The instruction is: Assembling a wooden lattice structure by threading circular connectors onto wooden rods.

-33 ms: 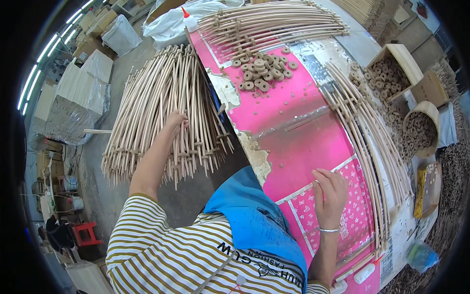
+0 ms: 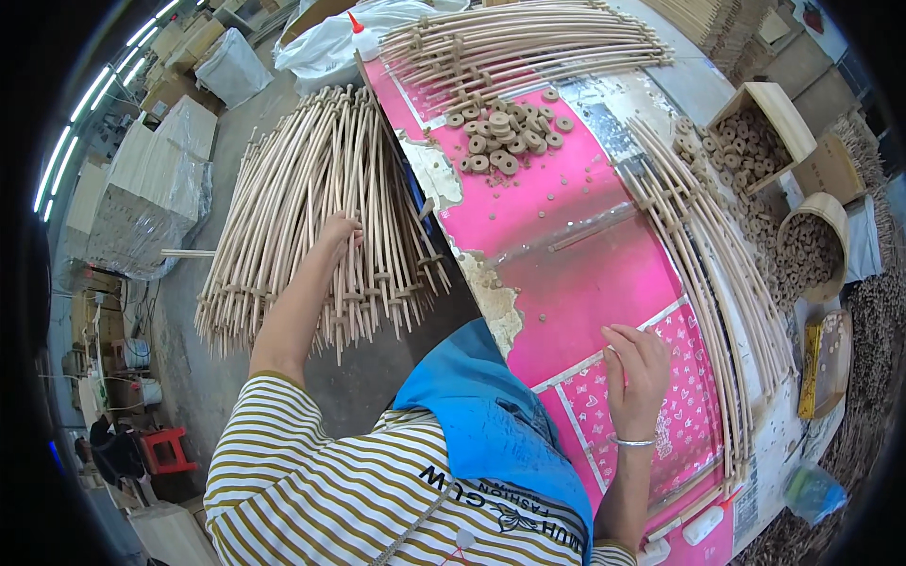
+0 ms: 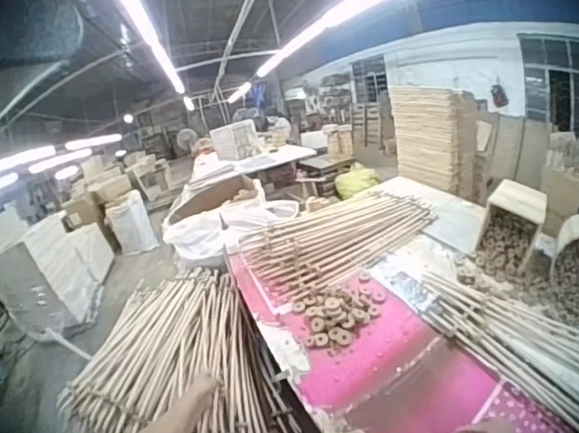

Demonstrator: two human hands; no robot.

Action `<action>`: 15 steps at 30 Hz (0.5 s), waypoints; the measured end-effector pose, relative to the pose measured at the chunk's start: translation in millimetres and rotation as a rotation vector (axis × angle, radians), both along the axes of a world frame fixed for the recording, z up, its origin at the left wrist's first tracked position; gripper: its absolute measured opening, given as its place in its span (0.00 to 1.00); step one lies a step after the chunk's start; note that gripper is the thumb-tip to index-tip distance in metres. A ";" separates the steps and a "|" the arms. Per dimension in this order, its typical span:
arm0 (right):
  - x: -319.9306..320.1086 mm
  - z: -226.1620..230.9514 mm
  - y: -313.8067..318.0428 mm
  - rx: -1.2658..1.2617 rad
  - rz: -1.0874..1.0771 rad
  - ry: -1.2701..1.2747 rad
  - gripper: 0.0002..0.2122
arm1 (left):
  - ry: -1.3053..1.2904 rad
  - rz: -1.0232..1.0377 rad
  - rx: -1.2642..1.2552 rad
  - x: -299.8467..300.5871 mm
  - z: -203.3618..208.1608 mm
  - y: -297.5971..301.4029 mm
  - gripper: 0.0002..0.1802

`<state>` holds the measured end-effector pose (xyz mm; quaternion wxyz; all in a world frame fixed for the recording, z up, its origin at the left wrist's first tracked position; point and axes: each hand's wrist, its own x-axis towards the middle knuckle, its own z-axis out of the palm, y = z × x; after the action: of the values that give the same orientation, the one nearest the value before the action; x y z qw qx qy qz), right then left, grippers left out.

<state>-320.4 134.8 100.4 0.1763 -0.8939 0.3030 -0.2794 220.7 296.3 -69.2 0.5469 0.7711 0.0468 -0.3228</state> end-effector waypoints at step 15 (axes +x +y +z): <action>-22.9 -18.1 -3.5 0.096 -0.044 0.022 0.10 | -0.156 -0.011 0.075 -9.0 -15.4 -20.7 0.24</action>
<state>-343.4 131.3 82.3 0.2097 -0.8805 0.3374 -0.2587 211.8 275.6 -84.7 0.5177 0.8141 0.0120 -0.2627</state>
